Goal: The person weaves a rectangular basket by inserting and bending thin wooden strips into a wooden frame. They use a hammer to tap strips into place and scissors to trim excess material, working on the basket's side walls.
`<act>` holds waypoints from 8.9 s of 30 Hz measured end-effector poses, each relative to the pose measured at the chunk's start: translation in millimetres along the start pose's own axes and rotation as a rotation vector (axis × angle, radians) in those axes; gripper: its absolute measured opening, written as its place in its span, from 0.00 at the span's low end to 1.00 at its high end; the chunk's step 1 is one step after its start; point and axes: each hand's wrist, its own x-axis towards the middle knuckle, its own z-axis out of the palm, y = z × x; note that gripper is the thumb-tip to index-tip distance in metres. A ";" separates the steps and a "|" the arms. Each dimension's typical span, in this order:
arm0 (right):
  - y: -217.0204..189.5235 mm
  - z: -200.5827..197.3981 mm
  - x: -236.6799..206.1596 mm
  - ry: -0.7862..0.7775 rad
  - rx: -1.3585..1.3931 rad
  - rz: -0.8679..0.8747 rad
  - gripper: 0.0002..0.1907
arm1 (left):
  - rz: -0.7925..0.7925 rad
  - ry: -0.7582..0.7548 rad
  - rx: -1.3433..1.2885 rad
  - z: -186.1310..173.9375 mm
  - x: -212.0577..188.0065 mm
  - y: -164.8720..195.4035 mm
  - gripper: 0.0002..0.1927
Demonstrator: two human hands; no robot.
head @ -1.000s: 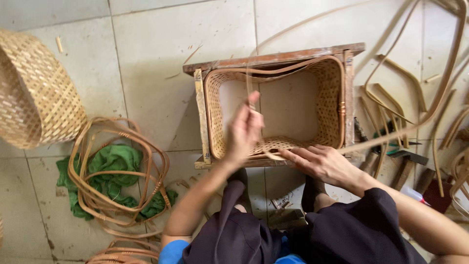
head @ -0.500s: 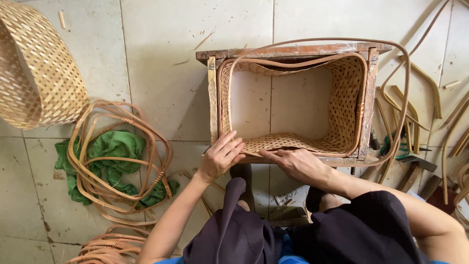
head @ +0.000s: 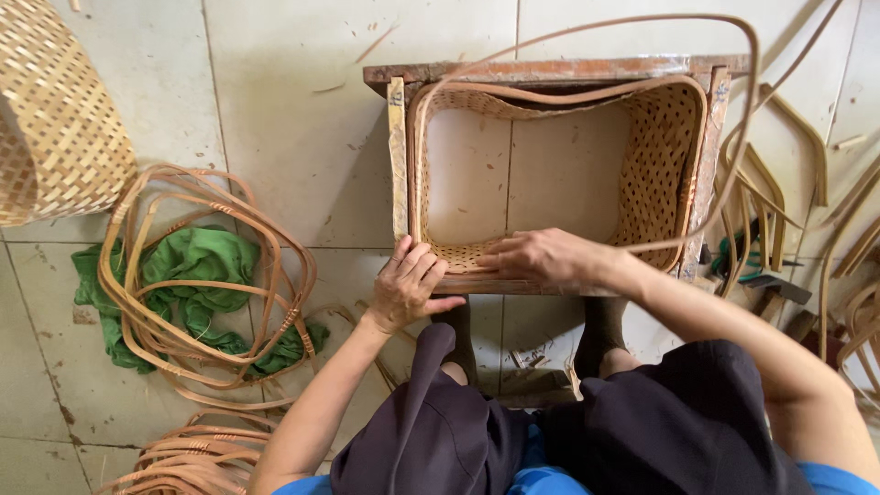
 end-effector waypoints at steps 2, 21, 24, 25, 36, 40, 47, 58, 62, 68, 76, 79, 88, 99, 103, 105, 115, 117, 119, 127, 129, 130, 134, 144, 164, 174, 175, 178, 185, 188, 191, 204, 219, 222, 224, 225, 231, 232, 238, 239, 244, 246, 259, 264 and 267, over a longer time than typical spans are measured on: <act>8.9 -0.6 5.9 -0.192 0.232 0.124 0.20 | 0.000 -0.083 0.049 0.5 -1.5 -0.8 0.30; 10.1 -70.6 -66.0 0.178 0.059 0.368 0.24 | -0.012 0.000 0.090 5.7 -4.4 0.8 0.26; 5.4 -74.3 -85.6 0.151 -0.032 0.228 0.27 | -0.025 0.004 0.089 6.0 -2.8 2.0 0.26; 3.6 -65.5 -86.2 0.078 -0.018 0.223 0.27 | -0.030 -0.003 0.080 5.8 -2.5 2.2 0.26; 37.0 -13.6 -76.0 -0.009 0.083 0.135 0.18 | -0.034 -0.007 0.079 3.5 0.6 2.5 0.25; 34.3 -17.9 -70.8 0.006 0.130 0.167 0.18 | -0.039 -0.008 0.079 2.0 1.1 2.7 0.25; 26.0 -26.2 -64.3 -0.121 0.129 0.222 0.23 | -0.024 -0.011 0.095 1.5 3.4 2.5 0.26; 37.6 -3.5 -53.6 -0.226 0.215 0.286 0.24 | -0.034 -0.023 0.079 1.1 1.7 2.8 0.27; 33.6 -0.6 -53.6 -0.270 0.235 0.313 0.26 | -0.034 -0.027 0.068 2.2 1.3 2.1 0.28; 9.8 -33.3 -71.0 -0.032 -0.208 0.280 0.22 | -0.042 -0.043 0.040 1.6 0.1 1.5 0.27; 86.7 -157.0 -134.1 0.693 -0.142 0.871 0.18 | -0.054 -0.042 0.035 -2.4 4.3 3.4 0.25; 102.7 -155.8 -123.7 0.691 -0.486 0.679 0.07 | -0.041 -0.038 0.042 -2.9 5.9 3.3 0.25; 135.7 -130.1 -92.6 0.637 -0.347 0.809 0.10 | -0.043 -0.073 0.076 -3.4 5.6 5.3 0.26; 106.4 -122.2 -103.2 0.489 -0.389 1.062 0.16 | -0.049 -0.078 0.073 -5.6 9.2 6.0 0.25; 55.9 -104.2 -134.9 0.578 -1.043 0.608 0.31 | -0.049 -0.049 0.073 -5.4 9.5 5.7 0.25; 24.9 -79.4 -150.3 0.490 -0.584 0.416 0.32 | -0.049 -0.041 0.078 -5.3 8.7 5.4 0.25; -16.4 -8.3 -175.9 0.071 -0.603 0.585 0.37 | -0.057 -0.011 0.081 -5.2 10.3 7.5 0.26; -17.6 -1.5 -179.5 0.126 -0.604 0.557 0.31 | -0.056 -0.020 0.077 -5.2 10.5 7.6 0.26; -19.4 6.0 -183.5 0.179 -0.624 0.531 0.25 | -0.052 -0.029 0.076 -5.0 10.5 7.4 0.26; -14.7 19.4 -189.6 0.276 -0.583 0.516 0.21 | -0.069 -0.034 0.080 -5.1 9.7 10.1 0.26; -15.0 18.9 -188.6 0.262 -0.590 0.531 0.22 | -0.062 -0.016 0.084 -3.8 8.7 9.6 0.27; -16.0 18.6 -187.8 0.252 -0.598 0.537 0.23 | -0.053 0.007 0.088 -2.1 8.3 8.8 0.27; -22.5 18.0 -184.3 0.245 -0.668 0.526 0.24 | -0.015 0.086 0.124 7.9 3.5 4.4 0.28; -24.9 32.4 -193.5 0.409 -0.776 0.269 0.27 | -0.030 0.004 -0.010 29.2 -39.3 25.6 0.29; -29.8 42.1 -126.7 0.170 -0.682 0.342 0.30 | 0.011 -0.035 0.047 -0.6 -22.7 35.1 0.28; -13.6 35.4 -128.5 0.253 -0.287 0.355 0.22 | 0.067 -0.089 0.150 -2.0 -30.8 33.5 0.22; -8.8 32.2 -127.6 0.255 -0.188 0.422 0.17 | 0.037 -0.143 0.151 -2.6 -30.8 33.3 0.23; 3.8 26.8 -119.4 0.209 -0.067 0.572 0.11 | 0.164 -0.162 0.210 -8.8 -30.6 31.4 0.16; 21.6 16.6 -97.3 0.032 0.040 0.745 0.15 | 0.211 -0.139 0.217 -11.8 -26.5 31.9 0.21; 28.1 6.5 -92.1 -0.055 0.071 0.736 0.15 | 0.007 -0.086 0.059 -7.0 -26.2 36.5 0.27; 28.0 1.8 -87.1 -0.110 0.010 0.686 0.14 | 0.044 -0.067 0.131 -6.0 -28.1 38.7 0.26; 5.1 -7.9 -79.3 -0.130 -0.037 0.784 0.12 | 0.143 -0.194 0.201 -13.6 -28.7 35.5 0.20; 5.9 -15.3 -70.7 -0.231 0.013 0.756 0.13 | 0.276 -0.221 0.280 -34.0 -16.9 39.1 0.16; -14.1 -24.6 -88.7 -0.140 -0.108 0.670 0.13 | 0.176 -0.166 0.207 -23.9 -18.9 39.1 0.15; -43.3 -35.6 -113.7 -0.087 -0.296 0.628 0.12 | 0.106 -0.189 0.161 -15.9 -23.0 38.8 0.21; -60.3 -48.1 -136.7 0.094 -0.577 0.409 0.12 | 0.074 -0.147 0.139 -11.8 -25.6 39.1 0.22; -145.9 -132.2 -216.9 -0.617 -0.761 0.977 0.29 | -0.012 -0.030 0.081 6.7 -35.2 36.6 0.27; -150.7 -143.8 -212.6 -0.680 -0.801 1.014 0.24 | -0.029 -0.016 0.048 8.0 -35.0 35.4 0.26; -108.1 -187.7 -131.6 -0.518 -1.116 0.694 0.18 | -0.089 -0.085 0.072 8.7 -36.2 35.5 0.25; -86.3 -187.1 -109.3 -0.704 -1.071 0.829 0.06 | -0.113 -0.092 0.082 8.7 -36.5 36.5 0.25; 21.7 -160.8 -3.0 0.090 -1.145 0.429 0.25 | -0.126 -0.087 0.057 8.4 -34.6 38.3 0.27; 56.4 -148.8 27.4 0.318 -1.208 0.273 0.29 | -0.131 -0.091 0.057 7.0 -32.4 38.6 0.26; 110.1 -88.9 57.5 0.667 -0.740 0.288 0.03 | -0.178 -0.111 0.015 7.1 -32.5 40.5 0.19; 77.6 -78.0 38.1 0.746 -0.726 0.232 0.09 | -0.203 -0.097 -0.020 6.3 -23.2 37.6 0.17; 59.5 -75.2 25.7 0.700 -0.720 0.211 0.09 | -0.252 -0.038 -0.102 4.5 -13.8 27.8 0.17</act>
